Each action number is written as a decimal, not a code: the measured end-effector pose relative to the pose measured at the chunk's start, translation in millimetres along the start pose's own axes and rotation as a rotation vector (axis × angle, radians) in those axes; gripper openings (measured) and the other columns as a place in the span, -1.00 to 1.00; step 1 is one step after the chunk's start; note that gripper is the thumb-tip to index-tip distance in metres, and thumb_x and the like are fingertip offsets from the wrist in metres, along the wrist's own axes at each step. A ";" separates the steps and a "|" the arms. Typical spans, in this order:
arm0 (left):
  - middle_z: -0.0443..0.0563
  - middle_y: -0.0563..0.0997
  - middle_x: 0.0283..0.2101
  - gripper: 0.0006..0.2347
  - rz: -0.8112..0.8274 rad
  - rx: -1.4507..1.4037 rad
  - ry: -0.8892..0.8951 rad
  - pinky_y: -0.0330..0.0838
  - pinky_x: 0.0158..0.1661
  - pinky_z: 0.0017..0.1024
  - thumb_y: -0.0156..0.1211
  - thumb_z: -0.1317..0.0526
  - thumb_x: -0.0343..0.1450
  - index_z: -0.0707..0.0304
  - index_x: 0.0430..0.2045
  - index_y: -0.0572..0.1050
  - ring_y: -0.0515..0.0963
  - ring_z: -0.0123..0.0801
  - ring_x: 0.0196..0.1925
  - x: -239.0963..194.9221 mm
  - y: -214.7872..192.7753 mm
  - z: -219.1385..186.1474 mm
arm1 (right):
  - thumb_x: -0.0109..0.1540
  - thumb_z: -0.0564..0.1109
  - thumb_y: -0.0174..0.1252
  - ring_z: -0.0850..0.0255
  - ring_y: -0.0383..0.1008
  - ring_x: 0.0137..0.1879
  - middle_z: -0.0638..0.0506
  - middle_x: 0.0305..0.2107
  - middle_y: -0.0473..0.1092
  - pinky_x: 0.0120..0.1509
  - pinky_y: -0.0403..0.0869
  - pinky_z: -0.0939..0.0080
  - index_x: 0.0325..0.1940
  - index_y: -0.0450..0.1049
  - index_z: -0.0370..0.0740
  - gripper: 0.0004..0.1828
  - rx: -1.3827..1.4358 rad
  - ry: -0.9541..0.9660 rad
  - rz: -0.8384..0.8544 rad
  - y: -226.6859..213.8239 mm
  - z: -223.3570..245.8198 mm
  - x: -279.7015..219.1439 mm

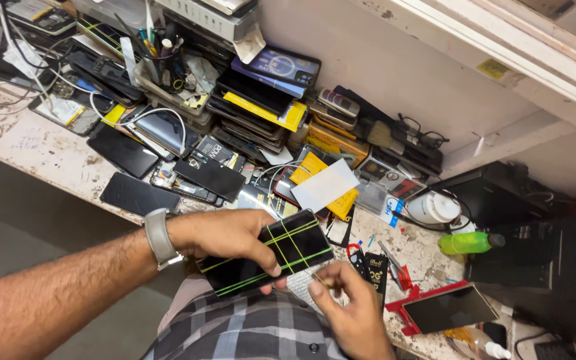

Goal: The person applies adhesive to the internal frame of a disassembled smartphone, then attaches the back cover and presses it into place. They test the device by turning it on and navigating the screen, then wrap the phone with multiple rubber bands to hold the cover while the adhesive sets.

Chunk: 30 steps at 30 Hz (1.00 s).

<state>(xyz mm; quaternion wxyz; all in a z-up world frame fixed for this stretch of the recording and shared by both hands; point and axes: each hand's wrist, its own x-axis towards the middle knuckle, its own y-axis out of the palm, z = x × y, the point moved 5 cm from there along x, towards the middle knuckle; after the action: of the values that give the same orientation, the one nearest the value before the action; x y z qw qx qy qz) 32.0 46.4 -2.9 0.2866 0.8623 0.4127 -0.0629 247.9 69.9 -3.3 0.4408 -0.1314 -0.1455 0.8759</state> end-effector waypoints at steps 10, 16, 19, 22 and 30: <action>0.18 0.67 -0.23 -0.68 -0.032 -0.055 0.040 0.64 -0.27 -0.37 0.17 0.21 0.47 0.34 0.07 0.37 0.70 -0.29 -0.32 -6.4 18.9 6.6 | 0.26 -0.13 0.25 0.39 0.51 -0.27 0.05 -0.41 0.54 -0.17 0.51 0.34 -0.01 0.49 -0.31 -0.72 0.147 0.026 0.024 17.8 1.8 6.8; 0.32 0.71 -0.26 -0.67 -0.223 -0.227 0.080 0.67 -0.33 -0.31 0.18 0.19 0.44 0.49 0.00 0.42 0.75 -0.13 -0.35 -20.5 -4.1 4.6 | 0.06 -0.09 0.46 0.35 0.46 -0.42 0.03 -0.55 0.46 -0.35 0.48 0.31 -0.28 0.45 -0.30 -0.65 -0.281 0.045 -0.290 -19.1 -5.2 4.0; 0.37 0.71 -0.26 -0.68 -0.234 -0.320 0.130 0.68 -0.33 -0.27 0.17 0.20 0.43 0.47 -0.02 0.42 0.75 -0.07 -0.35 -16.7 -3.2 8.5 | 0.04 -0.05 0.48 0.26 0.39 -0.47 0.03 -0.60 0.41 -0.35 0.43 0.23 -0.44 0.49 -0.31 -0.67 -0.335 0.135 -0.220 -45.9 -11.7 -0.1; 0.39 0.70 -0.24 -0.68 -0.218 -0.465 0.190 0.68 -0.29 -0.23 0.16 0.20 0.43 0.47 -0.02 0.42 0.75 -0.03 -0.33 -8.6 1.6 13.0 | 0.16 -0.04 0.43 0.23 0.39 -0.26 0.07 -0.45 0.35 -0.07 0.40 0.16 -0.40 0.42 -0.27 -0.67 0.196 -0.141 -0.027 -52.6 -1.7 0.3; 0.43 0.67 -0.15 -0.68 -0.007 -0.529 0.343 0.65 -0.12 -0.15 0.14 0.20 0.49 0.53 0.02 0.42 0.74 0.04 -0.20 2.1 31.5 -11.0 | 0.28 0.00 0.37 0.30 0.32 -0.33 0.15 -0.44 0.29 0.32 0.35 0.01 0.00 0.42 -0.25 -0.62 1.548 -0.409 0.187 -34.1 1.7 -0.1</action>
<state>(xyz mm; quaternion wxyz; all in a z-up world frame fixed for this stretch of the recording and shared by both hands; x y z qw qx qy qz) 55.5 38.1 19.4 0.4270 0.7545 0.4599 0.1919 272.4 89.0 11.0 0.2961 0.3628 0.4365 0.7683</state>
